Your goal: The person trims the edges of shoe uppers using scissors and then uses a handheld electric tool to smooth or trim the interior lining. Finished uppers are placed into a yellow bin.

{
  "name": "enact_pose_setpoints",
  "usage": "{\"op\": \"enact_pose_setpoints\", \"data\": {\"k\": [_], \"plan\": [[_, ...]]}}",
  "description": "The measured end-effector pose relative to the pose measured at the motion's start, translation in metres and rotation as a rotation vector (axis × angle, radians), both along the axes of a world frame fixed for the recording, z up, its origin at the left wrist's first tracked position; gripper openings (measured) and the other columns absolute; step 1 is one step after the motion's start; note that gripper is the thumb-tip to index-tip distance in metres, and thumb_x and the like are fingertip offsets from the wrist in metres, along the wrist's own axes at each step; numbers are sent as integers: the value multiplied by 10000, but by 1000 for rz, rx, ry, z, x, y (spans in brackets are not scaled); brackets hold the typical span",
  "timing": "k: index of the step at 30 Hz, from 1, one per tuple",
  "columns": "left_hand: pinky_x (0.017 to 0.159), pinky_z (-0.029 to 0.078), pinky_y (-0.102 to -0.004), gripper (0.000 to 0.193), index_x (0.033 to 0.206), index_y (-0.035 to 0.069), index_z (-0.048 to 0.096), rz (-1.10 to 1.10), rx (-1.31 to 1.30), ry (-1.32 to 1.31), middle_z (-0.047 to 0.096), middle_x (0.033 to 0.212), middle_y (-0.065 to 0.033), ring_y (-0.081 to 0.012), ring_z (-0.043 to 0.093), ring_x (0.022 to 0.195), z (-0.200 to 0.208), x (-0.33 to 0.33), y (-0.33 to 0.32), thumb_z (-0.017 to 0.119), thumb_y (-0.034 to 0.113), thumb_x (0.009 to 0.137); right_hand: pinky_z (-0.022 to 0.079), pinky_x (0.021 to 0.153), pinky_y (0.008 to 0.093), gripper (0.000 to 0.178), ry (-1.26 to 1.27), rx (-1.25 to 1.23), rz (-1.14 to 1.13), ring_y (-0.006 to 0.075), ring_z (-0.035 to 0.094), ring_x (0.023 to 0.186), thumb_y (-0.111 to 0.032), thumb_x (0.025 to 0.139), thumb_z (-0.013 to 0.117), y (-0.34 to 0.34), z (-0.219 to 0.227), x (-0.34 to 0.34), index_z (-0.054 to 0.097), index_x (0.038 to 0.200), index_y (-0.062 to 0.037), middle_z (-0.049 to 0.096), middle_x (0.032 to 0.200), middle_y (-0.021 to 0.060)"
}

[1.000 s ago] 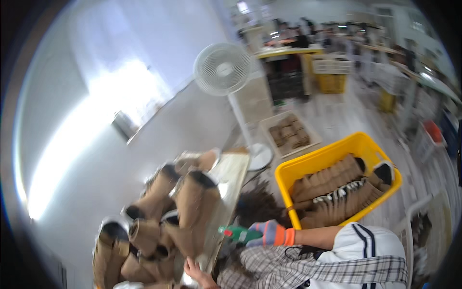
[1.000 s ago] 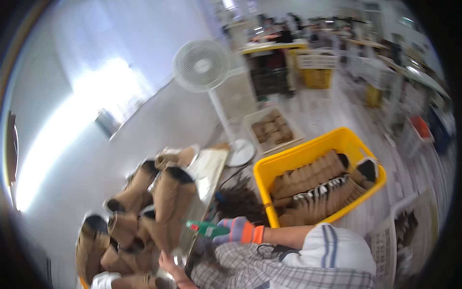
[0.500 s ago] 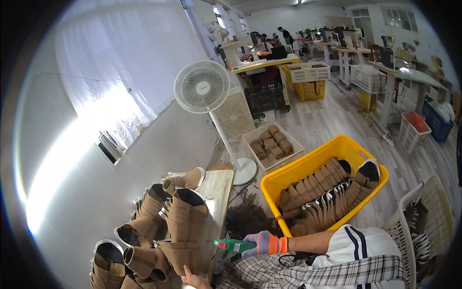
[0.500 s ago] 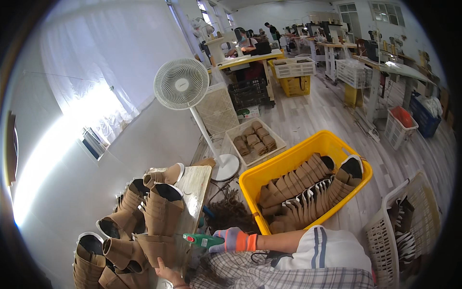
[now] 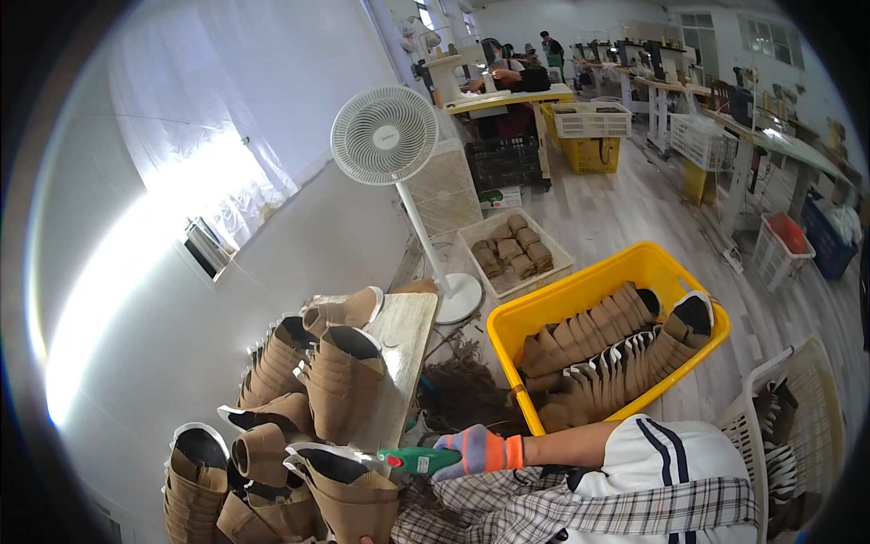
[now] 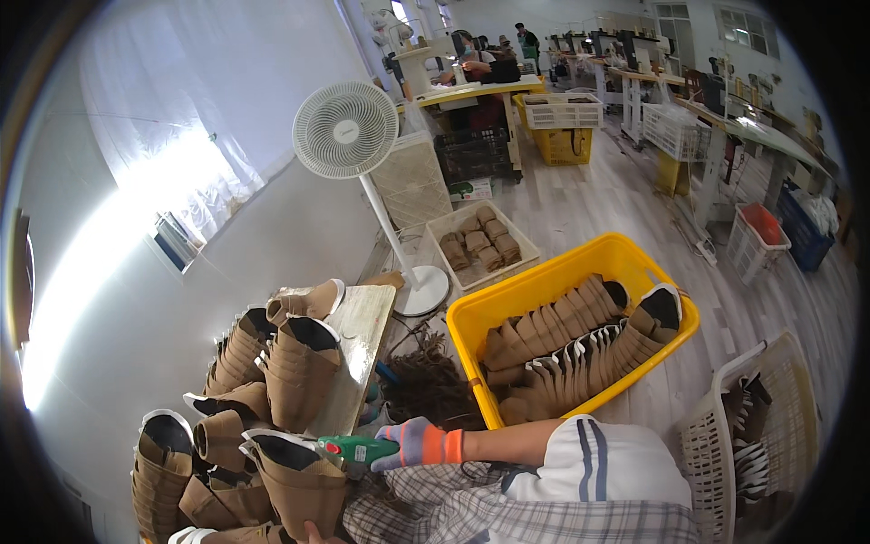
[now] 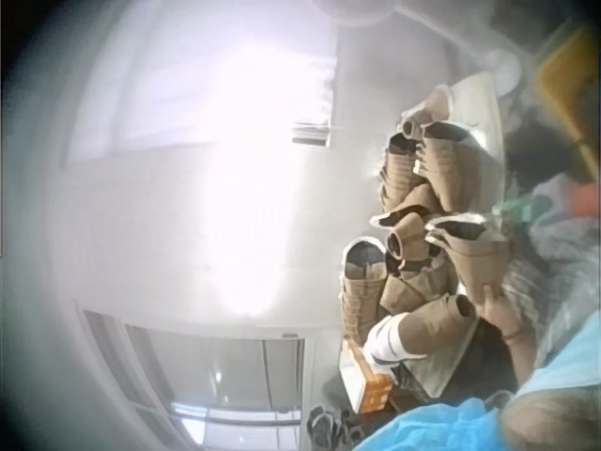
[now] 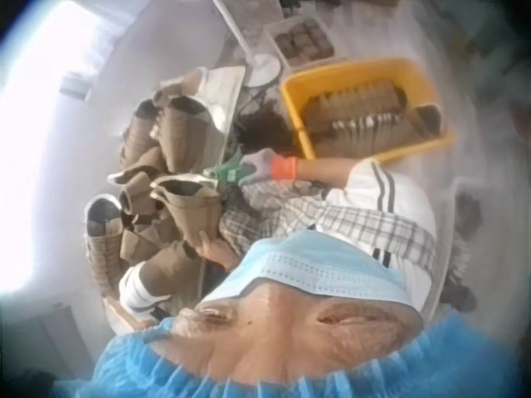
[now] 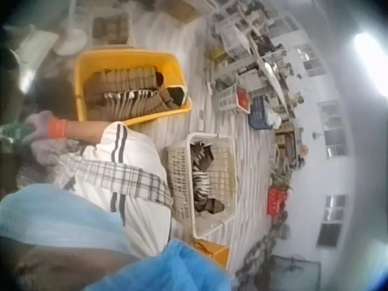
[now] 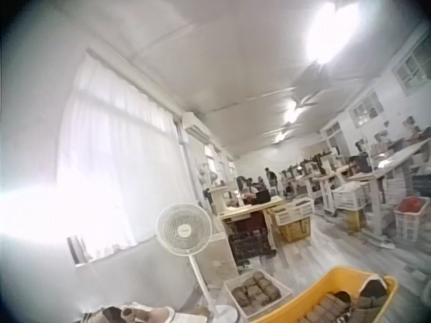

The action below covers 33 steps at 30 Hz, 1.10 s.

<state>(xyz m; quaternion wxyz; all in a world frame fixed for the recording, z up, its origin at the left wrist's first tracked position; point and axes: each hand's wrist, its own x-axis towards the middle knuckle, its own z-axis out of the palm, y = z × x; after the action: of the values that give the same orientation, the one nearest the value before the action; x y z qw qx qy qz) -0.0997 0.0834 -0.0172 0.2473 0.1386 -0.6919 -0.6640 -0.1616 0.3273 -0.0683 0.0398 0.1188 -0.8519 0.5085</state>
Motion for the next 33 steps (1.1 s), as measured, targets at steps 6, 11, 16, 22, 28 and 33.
{"op": "enact_pose_setpoints", "data": {"k": [6, 11, 16, 22, 28, 33], "plan": [[663, 481, -373, 346, 1038, -81, 615, -2, -215, 130, 666, 875, -207, -274, 596, 713, -38, -4, -26, 658, 226, 884, 526, 674, 328, 646, -58, -61, 36, 263, 673, 732, -568, 730, 721, 1, 2, 4, 612, 1101, -50, 674, 785, 138], [720, 482, -361, 272, 1059, -17, 574, 97, -564, 551, 583, 995, -134, -230, 574, 835, -120, -29, -53, 604, 182, 876, 520, 666, 336, 523, 187, 9, -16, 275, 663, 723, -507, 710, 763, -1, -5, 8, 646, 1032, -112, 671, 816, 125], [884, 414, -287, 233, 1076, -27, 635, -252, 461, 463, 630, 1111, -67, -141, 571, 986, -27, 15, -11, 588, -37, 849, 520, 665, 270, 517, 55, -158, 22, 122, 650, 705, -305, 655, 852, 6, 21, 37, 655, 1021, 2, 695, 816, 100], [897, 430, -301, 251, 1105, -22, 631, -213, 475, 498, 650, 1104, -73, -147, 593, 1006, -27, 12, -27, 605, -31, 855, 513, 642, 275, 503, 79, -144, 184, 129, 633, 695, -211, 613, 865, -13, 44, 28, 650, 1010, 11, 685, 819, 96], [878, 434, -288, 240, 1082, -31, 638, -179, 425, 466, 658, 1075, -69, -136, 595, 974, -31, 8, -19, 628, -29, 843, 523, 643, 276, 483, 89, -138, 185, 159, 658, 669, -281, 617, 858, -17, 46, 27, 675, 974, -11, 688, 789, 105], [774, 462, -271, 141, 977, -55, 659, -70, 71, 406, 680, 970, -67, -138, 614, 848, -25, 6, -5, 635, -25, 841, 510, 647, 261, 499, 42, -132, 170, 102, 614, 702, -213, 649, 854, -16, 45, 26, 638, 1037, 14, 679, 819, 84]]}}
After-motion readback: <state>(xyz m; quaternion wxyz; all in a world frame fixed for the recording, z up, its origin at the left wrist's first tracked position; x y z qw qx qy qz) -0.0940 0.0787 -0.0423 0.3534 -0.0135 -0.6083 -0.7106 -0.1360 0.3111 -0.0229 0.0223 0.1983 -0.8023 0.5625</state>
